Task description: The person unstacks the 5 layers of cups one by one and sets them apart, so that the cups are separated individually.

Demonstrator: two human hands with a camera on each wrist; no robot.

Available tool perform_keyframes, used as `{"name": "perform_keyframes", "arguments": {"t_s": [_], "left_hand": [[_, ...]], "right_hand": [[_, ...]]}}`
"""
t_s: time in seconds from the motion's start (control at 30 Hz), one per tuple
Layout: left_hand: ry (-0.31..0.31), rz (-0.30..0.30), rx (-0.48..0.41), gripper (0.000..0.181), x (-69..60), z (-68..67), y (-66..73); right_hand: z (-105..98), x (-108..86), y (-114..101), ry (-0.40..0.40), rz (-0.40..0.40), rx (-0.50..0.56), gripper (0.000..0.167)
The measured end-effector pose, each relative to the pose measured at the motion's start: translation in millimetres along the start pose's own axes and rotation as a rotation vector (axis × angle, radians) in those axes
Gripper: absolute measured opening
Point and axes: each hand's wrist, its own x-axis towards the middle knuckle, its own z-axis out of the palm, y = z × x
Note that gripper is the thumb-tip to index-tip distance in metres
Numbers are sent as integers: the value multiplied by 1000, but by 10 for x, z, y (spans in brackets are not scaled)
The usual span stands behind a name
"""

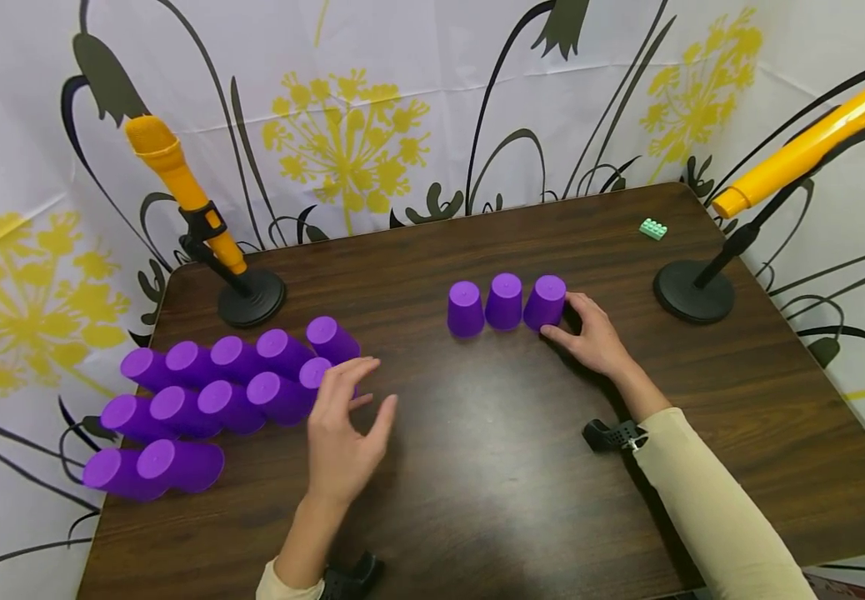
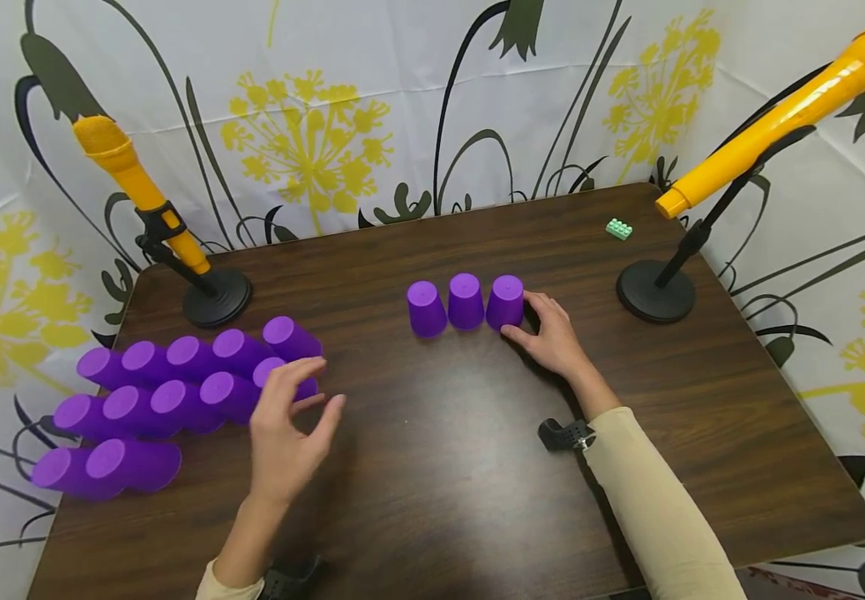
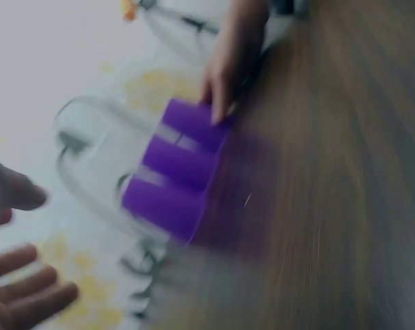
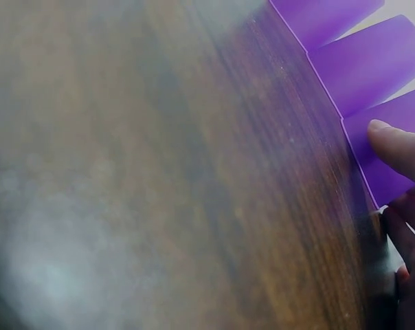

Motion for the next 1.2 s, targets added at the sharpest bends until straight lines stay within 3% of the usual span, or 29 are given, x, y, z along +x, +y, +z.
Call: {"name": "perform_keyframes", "arguments": {"t_s": [0.07,0.13,0.23,0.4,0.6,0.87,1.03,1.2], "left_hand": [[-159,-49,28,57,79,180,-35],[-258,-73,56,65,177,353,-83],[-358,-75,101,76,343,588,-145],[-455,-78,131,87,560,940,-233],[-391,-90,64,67,663,1213,-363],[-251,-76,-14,45,681,1342,-461],[-200,-63,-37,36,651,1319,-458],[-188,-71,-62,35,523,1125,-369]], "right_hand": [[-9,2,0,3,-3,-3,59],[-11,3,1,4,-5,-5,60],[-5,9,4,2,-9,-5,60],[1,21,5,4,-10,-2,59],[-3,16,-9,0,3,2,60],[-8,9,-11,5,8,12,60],[-1,11,-9,10,2,15,59],[6,7,-16,13,-6,16,59]]}}
